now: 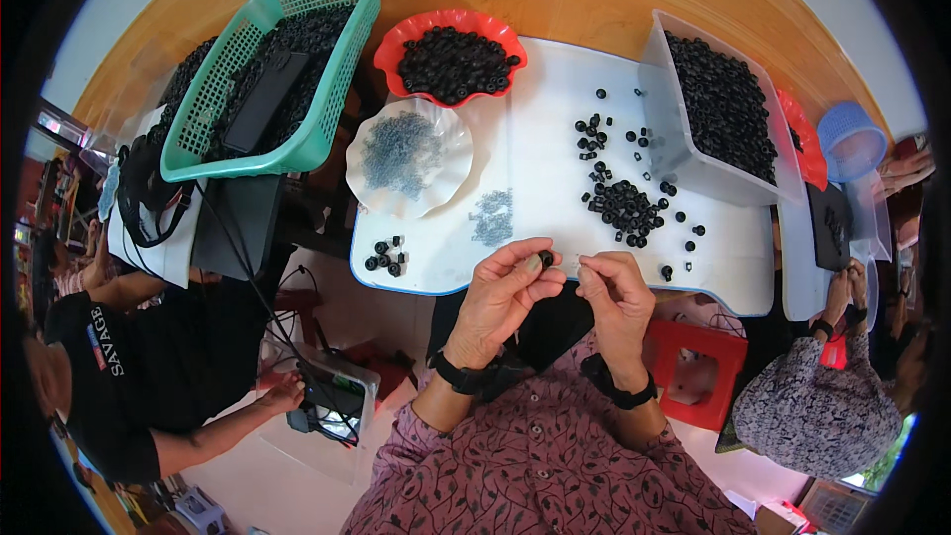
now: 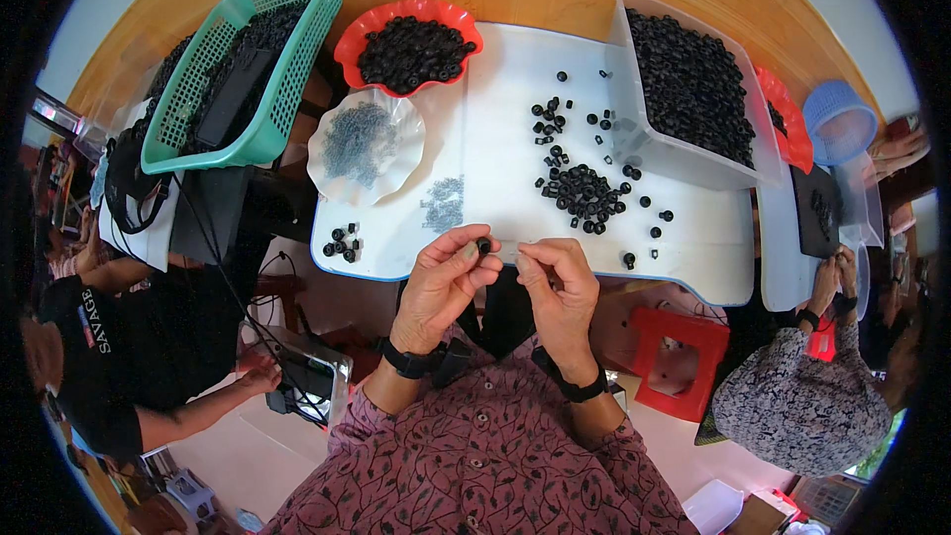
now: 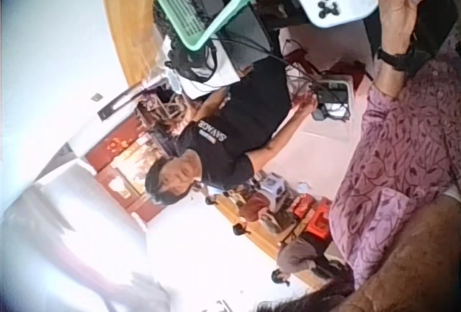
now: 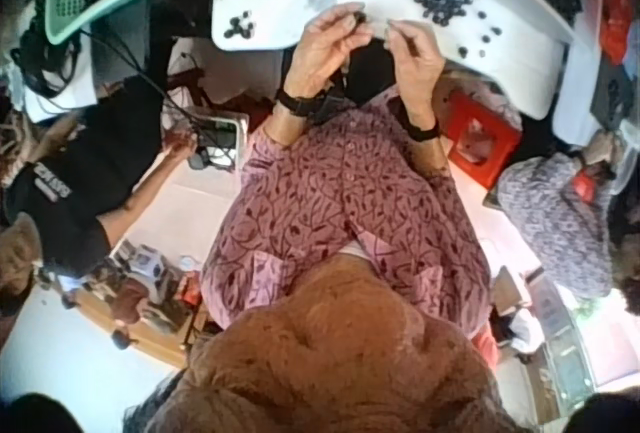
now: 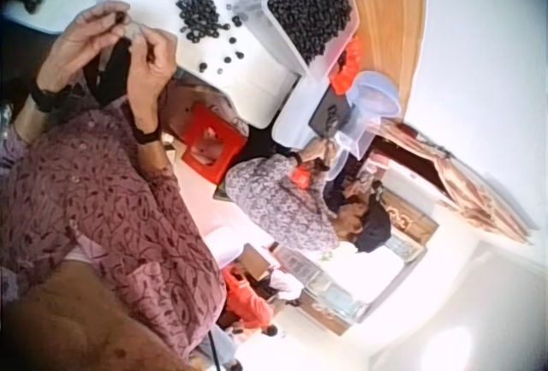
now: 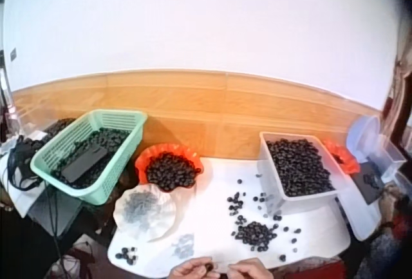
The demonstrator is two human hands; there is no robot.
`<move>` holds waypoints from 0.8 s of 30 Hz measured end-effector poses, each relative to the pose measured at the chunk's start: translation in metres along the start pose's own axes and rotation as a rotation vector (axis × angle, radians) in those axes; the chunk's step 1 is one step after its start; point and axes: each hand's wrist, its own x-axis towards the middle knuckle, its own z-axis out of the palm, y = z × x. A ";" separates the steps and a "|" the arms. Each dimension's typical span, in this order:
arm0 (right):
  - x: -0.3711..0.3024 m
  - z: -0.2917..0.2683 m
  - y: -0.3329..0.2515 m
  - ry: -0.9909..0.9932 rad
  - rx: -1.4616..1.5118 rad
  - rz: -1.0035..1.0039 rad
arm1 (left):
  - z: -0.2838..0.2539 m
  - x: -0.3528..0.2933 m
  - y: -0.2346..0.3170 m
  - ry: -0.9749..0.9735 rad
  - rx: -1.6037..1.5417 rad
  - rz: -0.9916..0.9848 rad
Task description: Assembling small silver pins into black plastic circular components manually.
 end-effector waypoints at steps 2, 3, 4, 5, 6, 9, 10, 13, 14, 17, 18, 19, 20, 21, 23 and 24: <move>0.000 0.004 -0.005 -0.028 0.002 -0.023 | -0.004 -0.003 0.000 -0.012 -0.018 0.007; 0.000 0.007 -0.007 -0.048 0.000 -0.035 | -0.005 -0.004 -0.001 -0.017 -0.039 0.003; 0.000 0.009 -0.008 -0.068 -0.001 -0.046 | -0.006 -0.005 0.000 -0.021 -0.060 -0.001; 0.000 0.011 -0.009 -0.074 -0.003 -0.046 | -0.007 -0.006 0.000 -0.018 -0.065 0.003; 0.000 0.012 -0.010 -0.089 -0.018 -0.047 | -0.007 -0.008 0.000 -0.019 -0.071 0.002; 0.000 0.019 -0.011 -0.109 -0.019 -0.042 | -0.009 -0.010 0.001 -0.018 -0.073 0.013; 0.000 0.021 -0.011 -0.107 -0.004 -0.036 | -0.010 -0.010 0.001 -0.019 -0.065 0.021; 0.000 0.025 -0.014 -0.108 -0.081 -0.072 | -0.010 -0.012 0.003 0.000 -0.055 0.039; 0.001 0.026 -0.015 -0.111 -0.083 -0.072 | -0.010 -0.013 0.004 0.001 -0.058 0.041; 0.001 0.025 -0.015 -0.122 -0.161 -0.095 | -0.010 -0.014 0.004 0.022 -0.016 0.051; 0.001 0.026 -0.015 -0.136 -0.169 -0.093 | -0.010 -0.015 0.005 0.032 0.014 0.058; 0.002 0.026 -0.014 -0.150 -0.176 -0.092 | -0.011 -0.016 0.006 0.041 0.045 0.065; 0.002 0.026 -0.014 -0.151 -0.177 -0.091 | -0.012 -0.016 0.006 0.043 0.044 0.065; 0.002 0.027 -0.014 -0.151 -0.190 -0.078 | -0.013 -0.017 0.006 0.043 0.078 0.075; 0.003 0.027 -0.015 -0.152 -0.203 -0.064 | -0.015 -0.018 0.007 0.045 0.112 0.086; 0.004 0.026 -0.016 -0.168 -0.227 -0.060 | -0.016 -0.018 0.007 0.041 0.135 0.087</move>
